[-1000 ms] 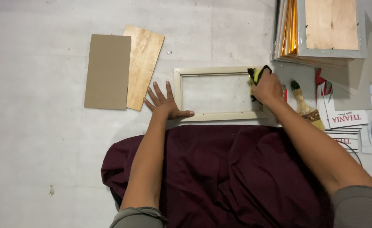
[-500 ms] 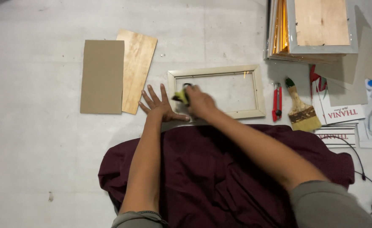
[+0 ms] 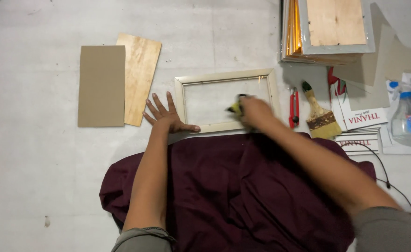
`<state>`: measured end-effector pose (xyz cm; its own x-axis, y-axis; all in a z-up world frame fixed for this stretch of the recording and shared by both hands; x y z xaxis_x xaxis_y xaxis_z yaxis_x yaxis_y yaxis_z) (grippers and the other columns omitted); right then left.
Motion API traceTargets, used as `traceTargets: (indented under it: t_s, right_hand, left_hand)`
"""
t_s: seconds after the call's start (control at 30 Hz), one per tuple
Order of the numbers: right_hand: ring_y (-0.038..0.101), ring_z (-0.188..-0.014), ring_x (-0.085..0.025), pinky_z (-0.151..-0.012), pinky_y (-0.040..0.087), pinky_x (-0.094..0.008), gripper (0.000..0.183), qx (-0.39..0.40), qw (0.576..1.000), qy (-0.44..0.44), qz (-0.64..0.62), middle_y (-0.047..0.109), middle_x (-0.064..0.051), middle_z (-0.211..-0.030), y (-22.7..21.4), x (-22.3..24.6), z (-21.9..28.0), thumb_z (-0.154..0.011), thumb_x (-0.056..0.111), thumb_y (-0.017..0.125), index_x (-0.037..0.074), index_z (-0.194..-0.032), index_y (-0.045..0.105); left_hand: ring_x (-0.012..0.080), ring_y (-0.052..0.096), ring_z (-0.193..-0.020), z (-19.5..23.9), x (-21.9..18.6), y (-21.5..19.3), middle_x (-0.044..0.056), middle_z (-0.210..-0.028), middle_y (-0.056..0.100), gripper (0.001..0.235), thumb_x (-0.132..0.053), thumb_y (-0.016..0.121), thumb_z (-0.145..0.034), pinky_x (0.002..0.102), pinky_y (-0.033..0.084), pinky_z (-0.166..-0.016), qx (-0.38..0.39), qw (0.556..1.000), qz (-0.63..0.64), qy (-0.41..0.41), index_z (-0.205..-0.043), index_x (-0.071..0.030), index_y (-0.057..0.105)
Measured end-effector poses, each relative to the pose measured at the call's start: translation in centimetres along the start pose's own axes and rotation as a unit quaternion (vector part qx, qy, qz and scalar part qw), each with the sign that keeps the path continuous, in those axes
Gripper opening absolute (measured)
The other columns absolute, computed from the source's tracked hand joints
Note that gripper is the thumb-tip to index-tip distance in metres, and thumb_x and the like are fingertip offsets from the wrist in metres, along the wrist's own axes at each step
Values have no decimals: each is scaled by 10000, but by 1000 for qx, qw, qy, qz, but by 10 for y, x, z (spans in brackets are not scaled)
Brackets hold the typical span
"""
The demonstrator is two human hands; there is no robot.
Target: Stapling material into a wooden frame using a manual staple gun
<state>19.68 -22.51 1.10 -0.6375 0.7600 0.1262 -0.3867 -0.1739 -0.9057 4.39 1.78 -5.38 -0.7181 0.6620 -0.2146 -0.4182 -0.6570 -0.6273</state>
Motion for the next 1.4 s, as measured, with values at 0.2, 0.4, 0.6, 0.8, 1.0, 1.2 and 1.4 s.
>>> traceTargets:
  t_s: [0.2,0.4,0.6,0.8,1.0,1.2,1.4]
  right_hand:
    - [724,-841,-526,-763,608,-574,468,-40,985,-148,-73,616,-276,-1174,67,134,-34,-766,20,719,19,-1223,614]
    - [705,-951,-555,-837,578,-624,459,3,992,-96,-85,581,-289,-1257,4,101,-7,-794,47,715,38,-1246,635]
    - [726,-973,-509,-836,594,-576,517,7,1000,10,22,622,-240,-1179,12,-54,-4,-788,146,772,69,-1283,641]
    - [707,-1033,-525,-874,565,-599,557,3,994,90,-65,691,-314,-1130,-81,-54,51,-806,298,746,-5,-1264,654]
    - [648,-1190,-498,-1022,498,-593,696,79,986,76,-129,717,-320,-1175,-103,-27,81,-819,530,696,-21,-1243,690]
    - [724,-751,-244,-695,584,-379,407,344,901,-34,-260,780,-104,-769,-83,23,118,-563,328,899,103,-898,846]
    - [659,-616,-221,-544,541,-361,225,214,800,-53,-558,717,-108,-712,-75,-17,76,-638,47,875,-25,-836,794]
  left_hand:
    - [489,-433,-1392,-99,38,50,163,-1538,-491,1683,-592,985,-562,792,-190,-1079,-66,997,-32,-24,-1528,-370,-375]
    - [435,-354,-1486,-8,4,3,157,-1639,-382,1695,-784,899,-515,702,-185,-1151,2,1000,9,-2,-1604,-279,-297]
    - [438,-347,-1490,6,-2,-5,168,-1647,-366,1680,-819,869,-531,697,-188,-1155,12,1000,10,-5,-1613,-253,-285]
    - [429,-346,-1493,9,-3,-7,156,-1641,-385,1647,-840,834,-569,691,-178,-1161,16,1000,2,-10,-1602,-259,-310]
    - [449,-338,-1489,4,0,-2,177,-1639,-377,1684,-882,830,-535,699,-164,-1159,21,1000,-14,-16,-1586,-264,-330]
    - [444,-337,-1491,1,1,0,176,-1642,-372,1696,-906,820,-521,690,-159,-1165,29,998,-36,-33,-1583,-266,-338]
    - [450,-320,-1500,8,-7,-5,186,-1646,-362,1676,-893,816,-553,678,-131,-1184,37,998,-38,-41,-1586,-252,-337]
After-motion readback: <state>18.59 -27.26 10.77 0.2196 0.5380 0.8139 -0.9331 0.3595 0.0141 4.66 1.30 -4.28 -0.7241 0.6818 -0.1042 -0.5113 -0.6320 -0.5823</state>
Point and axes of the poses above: each hand's wrist, its own z-axis away from the middle knuckle, its own y-axis out of the palm, x = y × z, the point moved 7 cm from there along -z, towards the middle knuckle
